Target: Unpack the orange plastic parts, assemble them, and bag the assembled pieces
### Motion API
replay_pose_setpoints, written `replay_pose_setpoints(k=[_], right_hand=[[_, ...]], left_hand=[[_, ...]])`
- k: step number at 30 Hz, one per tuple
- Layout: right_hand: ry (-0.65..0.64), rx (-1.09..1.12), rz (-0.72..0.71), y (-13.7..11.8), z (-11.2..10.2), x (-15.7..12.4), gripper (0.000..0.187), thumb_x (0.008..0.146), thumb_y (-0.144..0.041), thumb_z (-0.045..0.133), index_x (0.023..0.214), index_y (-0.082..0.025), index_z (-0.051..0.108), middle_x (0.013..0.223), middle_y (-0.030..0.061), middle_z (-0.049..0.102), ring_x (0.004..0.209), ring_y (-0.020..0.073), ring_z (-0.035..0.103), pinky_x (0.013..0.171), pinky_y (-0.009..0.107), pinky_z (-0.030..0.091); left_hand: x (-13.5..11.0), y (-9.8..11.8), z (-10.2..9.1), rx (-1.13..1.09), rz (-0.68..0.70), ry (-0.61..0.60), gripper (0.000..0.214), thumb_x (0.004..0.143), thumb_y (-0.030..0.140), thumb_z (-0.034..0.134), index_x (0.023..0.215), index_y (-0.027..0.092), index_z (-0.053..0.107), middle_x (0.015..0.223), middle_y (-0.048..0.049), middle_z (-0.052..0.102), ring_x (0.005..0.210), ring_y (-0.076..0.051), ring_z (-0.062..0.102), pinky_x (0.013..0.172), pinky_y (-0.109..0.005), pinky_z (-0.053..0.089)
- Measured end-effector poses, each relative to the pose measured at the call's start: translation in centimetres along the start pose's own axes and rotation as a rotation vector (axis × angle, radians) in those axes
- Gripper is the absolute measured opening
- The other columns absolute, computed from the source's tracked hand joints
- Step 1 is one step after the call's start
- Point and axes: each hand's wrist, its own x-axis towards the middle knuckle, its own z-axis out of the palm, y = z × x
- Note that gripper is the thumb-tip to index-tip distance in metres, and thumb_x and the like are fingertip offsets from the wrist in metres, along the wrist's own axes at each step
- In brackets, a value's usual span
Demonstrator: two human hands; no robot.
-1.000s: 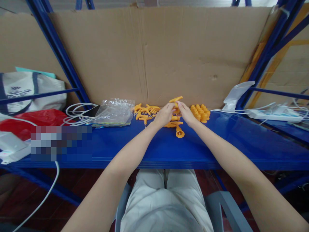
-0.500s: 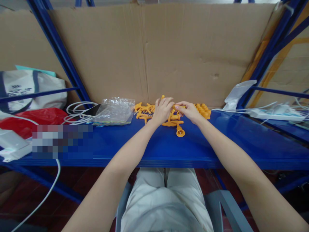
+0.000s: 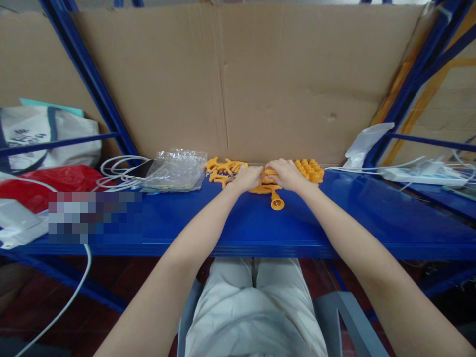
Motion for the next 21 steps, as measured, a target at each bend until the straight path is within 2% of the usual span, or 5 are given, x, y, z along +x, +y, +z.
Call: replay_pose_setpoints(k=[3,8,14,21], right_hand=[[0.013,-0.139,-0.041,-0.24,-0.12,-0.23,0.024,0.093,-0.021,0.052,0.114,-0.021,0.063,0.113,0.0131,0.072,0.109,0.0301,0.059,0.094,0.043,0.039],[0.016,-0.263,-0.043,-0.37,-0.04,-0.3,0.022,0.093,-0.018,0.046,0.11,-0.02,0.061,0.107,0.0135,0.072,0.105,0.0298,0.059,0.091,0.041,0.034],[-0.003,-0.294,-0.019,-0.53,-0.03,-0.3,0.023,0.093,-0.015,0.044,0.112,-0.019,0.058,0.106,0.0132,0.072,0.104,0.029,0.06,0.089,0.039,0.032],[-0.052,-0.278,-0.006,-0.39,0.11,-0.27,0.025,0.091,-0.015,0.045,0.113,-0.019,0.057,0.108,0.0138,0.072,0.105,0.0295,0.061,0.089,0.039,0.033]], left_hand=[[-0.16,0.39,-0.54,0.011,-0.023,-0.053,0.034,0.1,0.024,0.043,0.126,0.017,0.063,0.129,-0.0147,0.071,0.124,-0.029,0.064,0.102,-0.043,0.048],[-0.22,0.75,-0.83,-0.02,-0.012,-0.064,0.039,0.103,0.026,0.038,0.136,0.02,0.057,0.136,-0.0119,0.068,0.126,-0.027,0.064,0.105,-0.042,0.048],[-0.13,0.66,-0.6,-0.066,-0.01,-0.053,0.041,0.103,0.029,0.039,0.141,0.025,0.055,0.138,-0.0087,0.067,0.125,-0.026,0.065,0.106,-0.04,0.049],[-0.14,0.53,-0.52,-0.04,-0.028,-0.062,0.04,0.102,0.031,0.039,0.136,0.025,0.06,0.132,-0.0075,0.071,0.119,-0.026,0.068,0.101,-0.037,0.051]])
